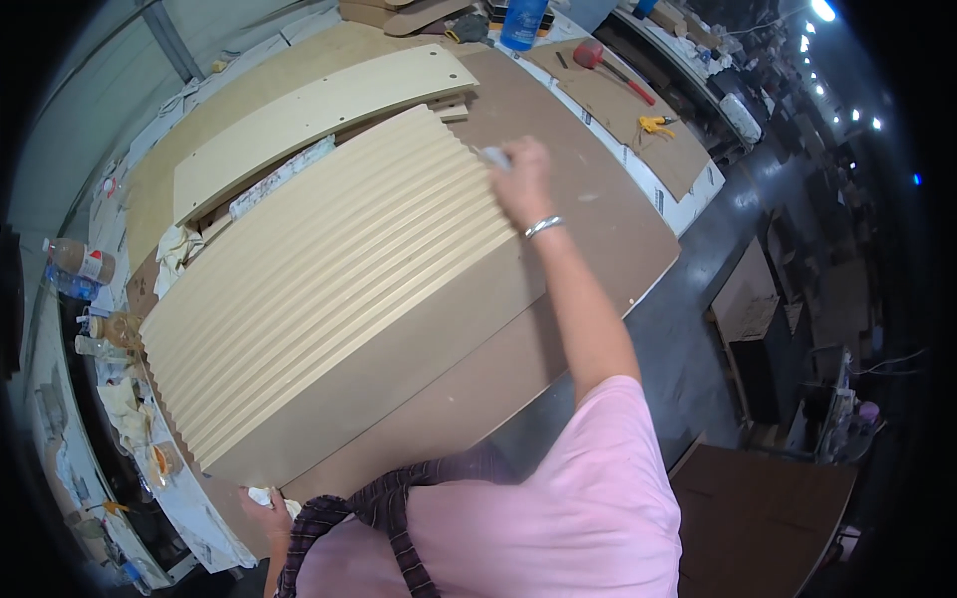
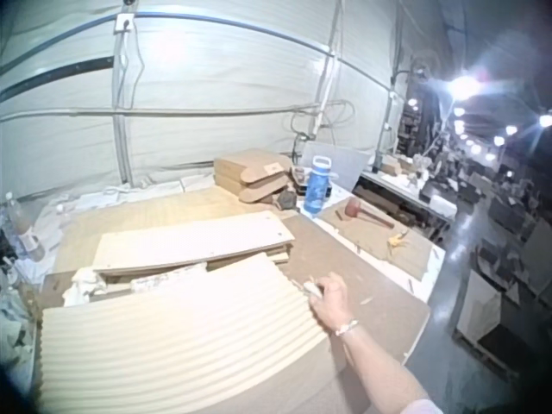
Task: The person applies a substance to a stack of wooden boards with a brush, wipes them with a cloth, sands the surface of a board with a sanding block, and applies a different substance with a small applicator.
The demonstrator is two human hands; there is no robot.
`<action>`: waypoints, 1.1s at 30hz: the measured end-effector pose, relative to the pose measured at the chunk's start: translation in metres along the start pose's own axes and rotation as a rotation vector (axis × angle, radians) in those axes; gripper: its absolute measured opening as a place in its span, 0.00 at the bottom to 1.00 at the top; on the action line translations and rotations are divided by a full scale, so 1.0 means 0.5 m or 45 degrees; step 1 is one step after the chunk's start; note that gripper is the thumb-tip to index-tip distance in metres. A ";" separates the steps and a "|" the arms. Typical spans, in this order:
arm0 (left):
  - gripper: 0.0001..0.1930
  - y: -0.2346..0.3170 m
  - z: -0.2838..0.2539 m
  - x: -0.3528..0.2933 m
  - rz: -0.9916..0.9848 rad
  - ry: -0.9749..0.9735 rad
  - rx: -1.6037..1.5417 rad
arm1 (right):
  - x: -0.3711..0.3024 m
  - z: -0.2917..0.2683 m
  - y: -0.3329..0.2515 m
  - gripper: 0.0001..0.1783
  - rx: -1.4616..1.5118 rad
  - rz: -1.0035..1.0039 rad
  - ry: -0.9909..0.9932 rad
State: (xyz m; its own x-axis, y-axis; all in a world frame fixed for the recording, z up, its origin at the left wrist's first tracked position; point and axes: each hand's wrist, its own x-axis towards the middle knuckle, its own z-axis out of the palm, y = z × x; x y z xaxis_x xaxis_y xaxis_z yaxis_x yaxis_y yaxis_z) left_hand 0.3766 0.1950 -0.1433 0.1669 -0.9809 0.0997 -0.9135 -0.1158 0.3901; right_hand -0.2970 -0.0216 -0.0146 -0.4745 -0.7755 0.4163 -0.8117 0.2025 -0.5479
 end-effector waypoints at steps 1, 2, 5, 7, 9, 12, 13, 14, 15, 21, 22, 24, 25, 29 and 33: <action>0.35 0.004 -0.009 -0.001 -0.059 -0.036 0.030 | 0.020 -0.022 0.006 0.11 -0.188 -0.040 0.033; 0.35 0.009 -0.016 0.000 -0.114 -0.072 0.055 | 0.020 -0.027 -0.026 0.10 -0.034 -0.017 0.005; 0.35 0.005 -0.022 -0.003 -0.068 -0.067 0.055 | -0.046 0.012 -0.144 0.08 0.271 -0.154 -0.076; 0.34 0.018 -0.033 -0.003 -0.080 -0.073 0.017 | -0.090 0.051 -0.201 0.08 0.264 -0.466 -0.185; 0.33 0.021 -0.040 0.001 -0.075 -0.079 0.018 | -0.085 0.052 -0.209 0.08 0.145 -0.416 -0.353; 0.33 0.037 -0.037 0.011 -0.052 -0.092 0.036 | 0.015 0.040 -0.052 0.07 0.053 -0.041 -0.008; 0.33 0.051 -0.039 0.015 -0.046 -0.098 0.030 | 0.040 0.023 -0.022 0.07 -0.058 0.043 0.048; 0.33 0.057 -0.042 0.016 -0.047 -0.100 0.027 | 0.040 0.021 -0.033 0.07 -0.014 0.014 0.047; 0.33 0.046 -0.039 0.011 -0.040 -0.060 0.031 | 0.039 0.013 -0.063 0.07 0.036 -0.024 0.045; 0.33 0.032 -0.040 0.004 -0.009 -0.022 0.003 | -0.036 0.078 -0.204 0.09 0.205 -0.328 -0.294; 0.33 0.050 -0.044 0.009 0.004 -0.031 0.003 | -0.014 0.090 -0.172 0.08 0.181 -0.172 -0.269; 0.34 0.060 -0.043 0.013 0.012 -0.039 0.007 | 0.044 0.076 -0.077 0.07 0.004 -0.039 0.004; 0.34 0.047 -0.039 0.009 -0.002 -0.038 0.021 | 0.053 0.062 -0.066 0.07 -0.032 -0.026 0.004; 0.35 0.004 -0.018 -0.005 0.028 0.052 0.129 | 0.026 0.055 -0.140 0.07 0.073 -0.113 -0.083; 0.33 0.025 -0.036 0.003 -0.026 -0.015 0.085 | -0.048 0.092 -0.223 0.08 0.144 -0.327 -0.265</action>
State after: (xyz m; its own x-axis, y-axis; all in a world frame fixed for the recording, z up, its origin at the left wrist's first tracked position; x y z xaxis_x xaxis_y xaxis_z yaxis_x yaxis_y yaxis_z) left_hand 0.3723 0.1951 -0.1216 0.1816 -0.9800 0.0816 -0.9327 -0.1454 0.3301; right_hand -0.1793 -0.0531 0.0034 -0.1709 -0.9003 0.4003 -0.8470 -0.0733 -0.5266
